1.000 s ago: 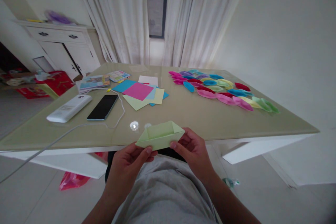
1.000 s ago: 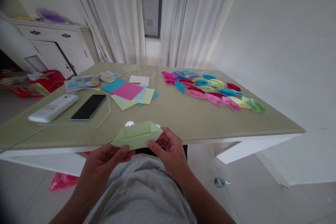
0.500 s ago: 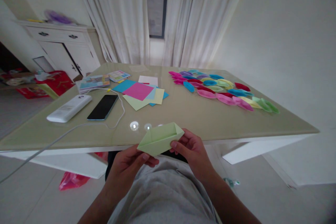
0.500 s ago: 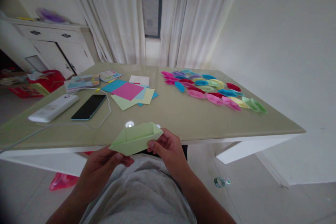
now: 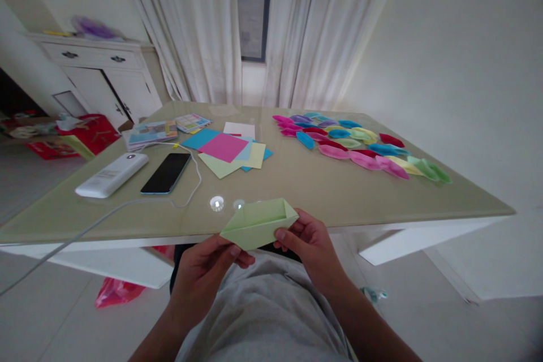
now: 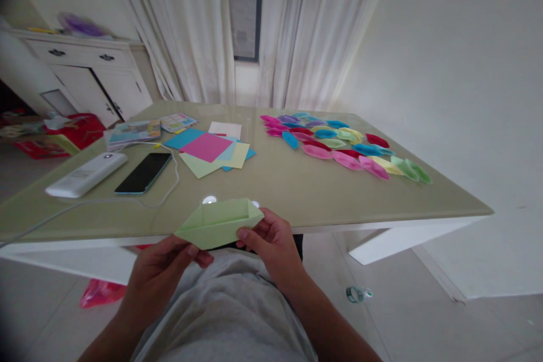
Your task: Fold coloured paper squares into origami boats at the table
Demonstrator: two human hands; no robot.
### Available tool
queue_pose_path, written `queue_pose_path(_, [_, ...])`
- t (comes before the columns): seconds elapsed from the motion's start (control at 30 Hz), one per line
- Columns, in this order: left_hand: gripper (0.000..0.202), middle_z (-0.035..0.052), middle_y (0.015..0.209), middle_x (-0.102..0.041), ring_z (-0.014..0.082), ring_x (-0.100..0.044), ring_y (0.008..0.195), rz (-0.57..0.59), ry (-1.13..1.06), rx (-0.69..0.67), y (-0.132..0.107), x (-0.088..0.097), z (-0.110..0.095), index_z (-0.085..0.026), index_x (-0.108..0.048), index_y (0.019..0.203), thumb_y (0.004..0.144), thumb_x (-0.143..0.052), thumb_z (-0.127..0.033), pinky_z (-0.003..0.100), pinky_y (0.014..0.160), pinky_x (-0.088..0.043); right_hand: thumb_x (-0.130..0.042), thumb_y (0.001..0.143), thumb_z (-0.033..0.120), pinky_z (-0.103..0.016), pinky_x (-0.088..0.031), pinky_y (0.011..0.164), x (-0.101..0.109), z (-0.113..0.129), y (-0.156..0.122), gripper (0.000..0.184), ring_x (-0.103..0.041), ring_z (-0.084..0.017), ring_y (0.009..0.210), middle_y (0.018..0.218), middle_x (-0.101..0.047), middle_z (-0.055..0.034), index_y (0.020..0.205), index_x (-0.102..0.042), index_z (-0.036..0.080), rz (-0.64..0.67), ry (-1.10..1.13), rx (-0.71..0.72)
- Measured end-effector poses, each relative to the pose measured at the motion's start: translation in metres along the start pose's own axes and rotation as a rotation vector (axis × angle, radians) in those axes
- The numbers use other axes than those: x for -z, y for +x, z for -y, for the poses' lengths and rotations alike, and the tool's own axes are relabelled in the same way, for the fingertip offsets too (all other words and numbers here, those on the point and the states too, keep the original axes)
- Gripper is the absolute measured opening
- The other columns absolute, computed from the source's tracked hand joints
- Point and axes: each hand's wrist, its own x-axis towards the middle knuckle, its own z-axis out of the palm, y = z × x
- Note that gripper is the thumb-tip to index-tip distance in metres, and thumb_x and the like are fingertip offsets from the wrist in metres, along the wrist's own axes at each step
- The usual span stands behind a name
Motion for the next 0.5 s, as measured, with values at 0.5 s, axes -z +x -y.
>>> queue_pose_path(0.5, [0.013,0.0030,0.071,-0.081,0.0198,-0.077,0.066,-0.031,0.013,-0.030,-0.0027,-0.0040,-0.0075,-0.023,-0.081,0.082,0.086,-0.080,-0.035,0.027,0.068,-0.064,-0.093,0.081,0.039,-0.026,-0.054,0.062,0.0002,0.0026,-0.0004,0.041,-0.071,-0.016,0.070,0.091,-0.082,-0.0046,0.113,-0.077,0.020,-0.006,-0.036,0.006])
